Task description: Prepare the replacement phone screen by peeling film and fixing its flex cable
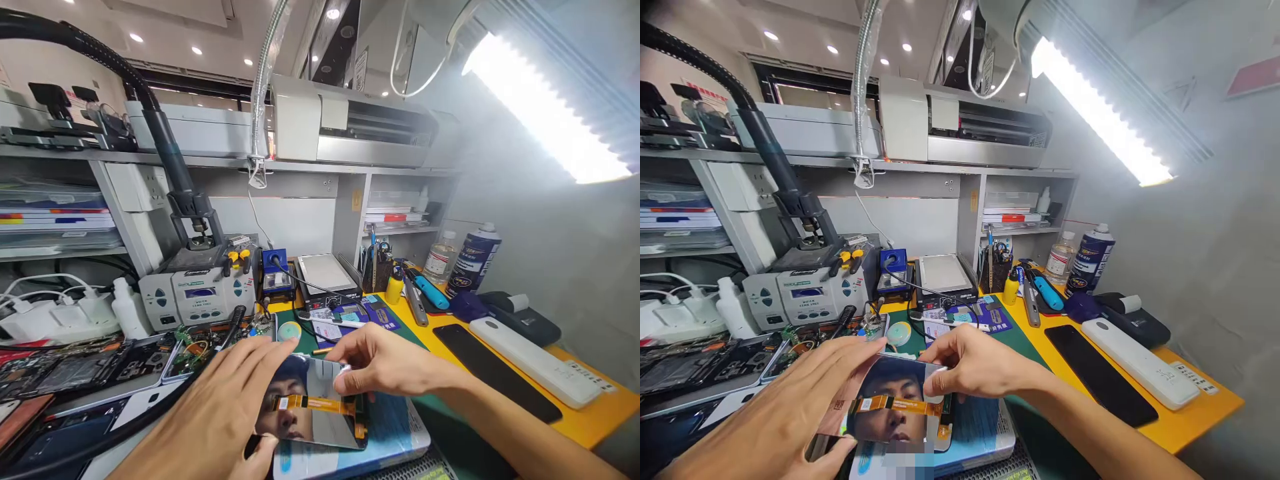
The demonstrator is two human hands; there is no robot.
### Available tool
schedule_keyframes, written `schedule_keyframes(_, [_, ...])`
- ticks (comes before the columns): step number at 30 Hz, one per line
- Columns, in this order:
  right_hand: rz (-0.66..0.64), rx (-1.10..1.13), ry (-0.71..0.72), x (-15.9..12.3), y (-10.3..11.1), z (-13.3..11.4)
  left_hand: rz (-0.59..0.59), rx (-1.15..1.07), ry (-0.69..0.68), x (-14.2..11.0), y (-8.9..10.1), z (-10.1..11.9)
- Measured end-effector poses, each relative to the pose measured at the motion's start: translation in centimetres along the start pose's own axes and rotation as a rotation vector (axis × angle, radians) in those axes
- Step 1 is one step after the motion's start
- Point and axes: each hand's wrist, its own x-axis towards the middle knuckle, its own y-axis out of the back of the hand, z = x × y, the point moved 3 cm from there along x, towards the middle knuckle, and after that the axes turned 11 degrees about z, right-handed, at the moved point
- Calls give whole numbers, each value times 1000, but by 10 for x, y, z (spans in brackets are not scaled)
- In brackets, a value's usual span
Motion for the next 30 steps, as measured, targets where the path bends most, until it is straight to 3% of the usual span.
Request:
schedule_keyframes(2, [45, 82, 2, -2, -1, -1, 62, 34, 21, 3, 0, -1])
schedule_keyframes(4, [124, 194, -5, -4, -1, 0, 122, 6, 163, 6, 0, -6])
schedule_keyframes(6, [197, 305, -11, -5, 1, 1, 211, -148, 465, 8, 0, -11])
schedule_keyframes(8, [236, 399, -14, -6, 0, 1, 245, -479, 845, 9, -2, -12])
schedule_keyframes(10, [240, 477, -23, -7, -5, 1, 100, -923, 1083, 13, -9, -1])
schedule_keyframes(12, [228, 541, -36, -9, -14, 1, -167, -1244, 1083, 19, -14, 19])
schedule_keyframes(14, [213, 591, -41, -11, -22, 2, -270, -1375, 1058, 22, -16, 34])
schedule_keyframes(21, [141, 679, -44, -16, -33, 7, -292, -1406, 1092, 12, -28, 44])
schedule_keyframes(30, [84, 724, -33, -23, -36, 3, -441, -1629, 1098, 14, -22, 47])
